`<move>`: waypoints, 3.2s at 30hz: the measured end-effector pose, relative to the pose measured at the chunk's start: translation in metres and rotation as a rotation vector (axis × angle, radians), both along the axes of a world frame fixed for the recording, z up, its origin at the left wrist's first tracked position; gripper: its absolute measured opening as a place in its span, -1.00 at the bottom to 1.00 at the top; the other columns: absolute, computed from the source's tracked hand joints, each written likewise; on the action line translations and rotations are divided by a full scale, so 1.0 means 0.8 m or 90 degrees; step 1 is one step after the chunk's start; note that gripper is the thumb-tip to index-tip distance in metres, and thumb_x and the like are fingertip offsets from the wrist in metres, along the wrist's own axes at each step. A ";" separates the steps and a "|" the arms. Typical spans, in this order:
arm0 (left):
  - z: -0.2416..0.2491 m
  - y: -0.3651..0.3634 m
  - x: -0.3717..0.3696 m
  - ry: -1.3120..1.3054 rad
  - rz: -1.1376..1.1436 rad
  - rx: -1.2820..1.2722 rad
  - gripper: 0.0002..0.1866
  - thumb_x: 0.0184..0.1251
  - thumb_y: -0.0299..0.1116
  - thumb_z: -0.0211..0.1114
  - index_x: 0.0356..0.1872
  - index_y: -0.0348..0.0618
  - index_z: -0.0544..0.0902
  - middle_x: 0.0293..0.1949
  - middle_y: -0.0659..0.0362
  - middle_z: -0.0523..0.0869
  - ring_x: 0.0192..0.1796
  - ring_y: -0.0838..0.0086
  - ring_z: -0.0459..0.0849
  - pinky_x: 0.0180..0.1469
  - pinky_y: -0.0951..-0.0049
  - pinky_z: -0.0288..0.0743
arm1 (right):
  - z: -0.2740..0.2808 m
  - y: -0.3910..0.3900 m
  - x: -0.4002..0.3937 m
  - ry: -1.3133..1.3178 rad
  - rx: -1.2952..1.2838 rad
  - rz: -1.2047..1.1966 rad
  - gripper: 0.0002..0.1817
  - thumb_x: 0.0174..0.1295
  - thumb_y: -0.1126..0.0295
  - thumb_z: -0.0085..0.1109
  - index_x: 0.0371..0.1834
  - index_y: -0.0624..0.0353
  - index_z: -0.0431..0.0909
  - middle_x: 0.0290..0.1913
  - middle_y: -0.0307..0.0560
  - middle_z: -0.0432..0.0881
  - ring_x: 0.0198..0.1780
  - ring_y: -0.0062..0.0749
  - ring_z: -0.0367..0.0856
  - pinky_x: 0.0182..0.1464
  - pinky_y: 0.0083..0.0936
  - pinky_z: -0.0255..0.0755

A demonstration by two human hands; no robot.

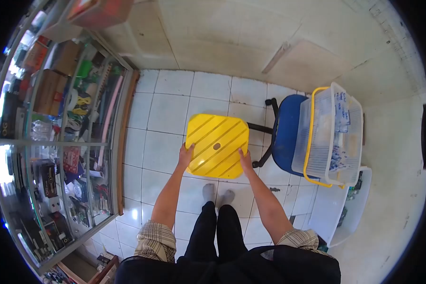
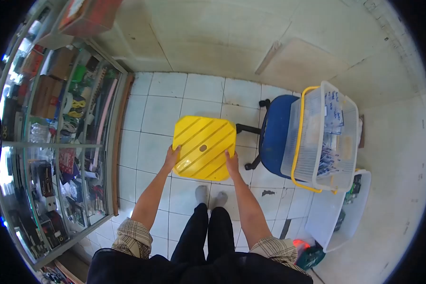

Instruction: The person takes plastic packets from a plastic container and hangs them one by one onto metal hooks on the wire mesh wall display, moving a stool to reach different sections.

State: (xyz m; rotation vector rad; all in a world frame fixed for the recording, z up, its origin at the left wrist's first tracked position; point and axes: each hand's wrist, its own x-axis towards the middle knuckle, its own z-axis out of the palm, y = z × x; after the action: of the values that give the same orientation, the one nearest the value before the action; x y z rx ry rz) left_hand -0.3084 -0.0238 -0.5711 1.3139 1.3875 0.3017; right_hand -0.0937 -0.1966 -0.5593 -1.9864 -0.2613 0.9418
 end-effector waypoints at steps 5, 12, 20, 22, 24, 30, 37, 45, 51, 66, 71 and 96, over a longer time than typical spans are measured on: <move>0.039 0.005 -0.003 0.004 0.001 -0.133 -0.36 0.10 0.03 0.22 0.05 -0.32 0.40 -0.12 0.00 0.58 -0.09 0.35 0.54 -0.02 0.45 0.37 | 0.048 0.004 0.002 0.146 -0.010 -0.023 -0.27 0.08 -0.15 0.05 0.05 0.35 0.32 -0.06 0.09 0.49 -0.02 -0.28 0.45 0.02 -0.50 0.29; 0.053 -0.032 -0.022 -0.102 0.136 -0.137 -0.41 0.07 -0.02 0.28 -0.07 -0.38 0.47 -0.23 0.06 0.60 -0.21 0.45 0.54 -0.13 0.51 0.39 | 0.080 -0.018 -0.029 -0.006 -0.090 -0.119 -0.32 0.05 -0.09 0.12 -0.06 0.38 0.40 -0.16 0.10 0.55 -0.12 -0.23 0.52 -0.06 -0.48 0.34; 0.150 -0.101 -0.046 -0.102 0.131 -0.122 -0.43 0.08 -0.06 0.28 -0.07 -0.40 0.45 -0.22 0.06 0.59 -0.20 0.45 0.53 -0.12 0.53 0.38 | 0.167 -0.093 -0.067 -0.032 -0.074 -0.125 -0.36 0.09 -0.07 0.08 -0.07 0.39 0.40 -0.17 0.15 0.55 -0.11 -0.21 0.53 -0.05 -0.46 0.35; 0.174 -0.124 -0.050 -0.100 0.120 -0.098 -0.44 0.08 -0.07 0.28 -0.09 -0.41 0.46 -0.23 0.06 0.59 -0.21 0.46 0.53 -0.13 0.54 0.39 | 0.186 -0.118 -0.073 -0.030 -0.047 -0.127 -0.36 0.09 -0.07 0.08 -0.07 0.39 0.40 -0.17 0.15 0.55 -0.12 -0.21 0.53 -0.05 -0.46 0.35; 0.201 -0.155 -0.053 -0.127 0.115 -0.088 -0.44 0.08 -0.08 0.28 -0.09 -0.42 0.46 -0.24 0.05 0.60 -0.21 0.45 0.54 -0.14 0.53 0.40 | 0.204 -0.153 -0.078 -0.029 -0.064 -0.125 -0.34 0.07 -0.09 0.09 -0.07 0.39 0.41 -0.17 0.13 0.56 -0.13 -0.23 0.53 -0.06 -0.46 0.35; 0.272 -0.291 -0.076 -0.151 0.078 -0.037 -0.41 0.07 -0.04 0.28 -0.09 -0.43 0.46 -0.25 0.03 0.61 -0.24 0.42 0.56 -0.16 0.51 0.42 | 0.281 -0.296 -0.104 -0.015 -0.016 -0.165 -0.32 0.03 -0.12 0.11 -0.10 0.38 0.42 -0.17 0.10 0.56 -0.14 -0.26 0.53 -0.07 -0.46 0.35; 0.334 -0.487 -0.077 -0.122 -0.090 -0.015 -0.31 0.03 0.09 0.25 -0.08 -0.45 0.46 -0.22 -0.02 0.61 -0.20 0.38 0.57 -0.14 0.46 0.43 | 0.319 -0.546 -0.143 -0.017 0.057 -0.279 -0.33 0.01 -0.11 0.13 -0.14 0.38 0.45 -0.22 0.07 0.57 -0.19 -0.30 0.55 -0.13 -0.47 0.37; 0.347 -0.645 0.011 -0.101 -0.315 -0.063 -0.27 -0.01 0.17 0.24 -0.09 -0.42 0.49 -0.22 -0.01 0.62 -0.19 0.39 0.58 -0.13 0.47 0.43 | 0.359 -0.755 -0.145 -0.085 -0.016 -0.466 -0.31 -0.01 -0.13 0.14 -0.20 0.43 0.47 -0.25 0.12 0.57 -0.22 -0.26 0.56 -0.17 -0.46 0.38; 0.327 -0.707 0.089 -0.139 -0.401 -0.032 -0.24 -0.01 0.20 0.22 -0.07 -0.40 0.48 -0.21 -0.04 0.62 -0.16 0.34 0.59 -0.11 0.44 0.41 | 0.360 -0.834 -0.109 -0.135 0.027 -0.551 -0.32 -0.01 -0.13 0.15 -0.22 0.42 0.49 -0.27 0.10 0.59 -0.22 -0.27 0.56 -0.15 -0.46 0.38; 0.278 -0.707 0.322 -0.149 -0.289 -0.007 -0.26 -0.01 0.18 0.22 -0.10 -0.43 0.50 -0.26 -0.05 0.64 -0.20 0.32 0.61 -0.12 0.43 0.43 | 0.298 -0.814 0.193 -0.138 0.028 -0.458 -0.34 0.00 -0.09 0.16 -0.17 0.41 0.49 -0.26 0.08 0.59 -0.23 -0.29 0.55 -0.15 -0.48 0.37; 0.285 -0.689 0.413 -0.151 -0.230 -0.003 -0.23 -0.02 0.21 0.21 -0.10 -0.43 0.50 -0.23 -0.09 0.63 -0.16 0.27 0.60 -0.09 0.43 0.41 | 0.303 -0.782 0.296 -0.053 0.075 -0.433 -0.35 -0.01 -0.08 0.18 -0.18 0.41 0.48 -0.26 0.05 0.58 -0.25 -0.33 0.54 -0.17 -0.49 0.38; 0.134 -0.616 0.778 0.003 -0.054 0.118 -0.38 0.11 0.13 0.14 -0.08 -0.31 0.51 -0.23 -0.08 0.63 -0.15 0.17 0.59 -0.11 0.37 0.40 | 0.156 -0.637 0.753 0.035 -0.009 -0.178 -0.32 0.06 -0.14 0.07 -0.06 0.34 0.42 -0.12 0.06 0.53 -0.05 -0.26 0.47 -0.02 -0.45 0.30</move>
State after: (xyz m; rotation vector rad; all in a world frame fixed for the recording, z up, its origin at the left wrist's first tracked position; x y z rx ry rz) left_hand 0.3137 -0.5167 -0.4640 1.5219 1.3287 0.3760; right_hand 0.5087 -0.7061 -0.4349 -1.9441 0.0538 0.8174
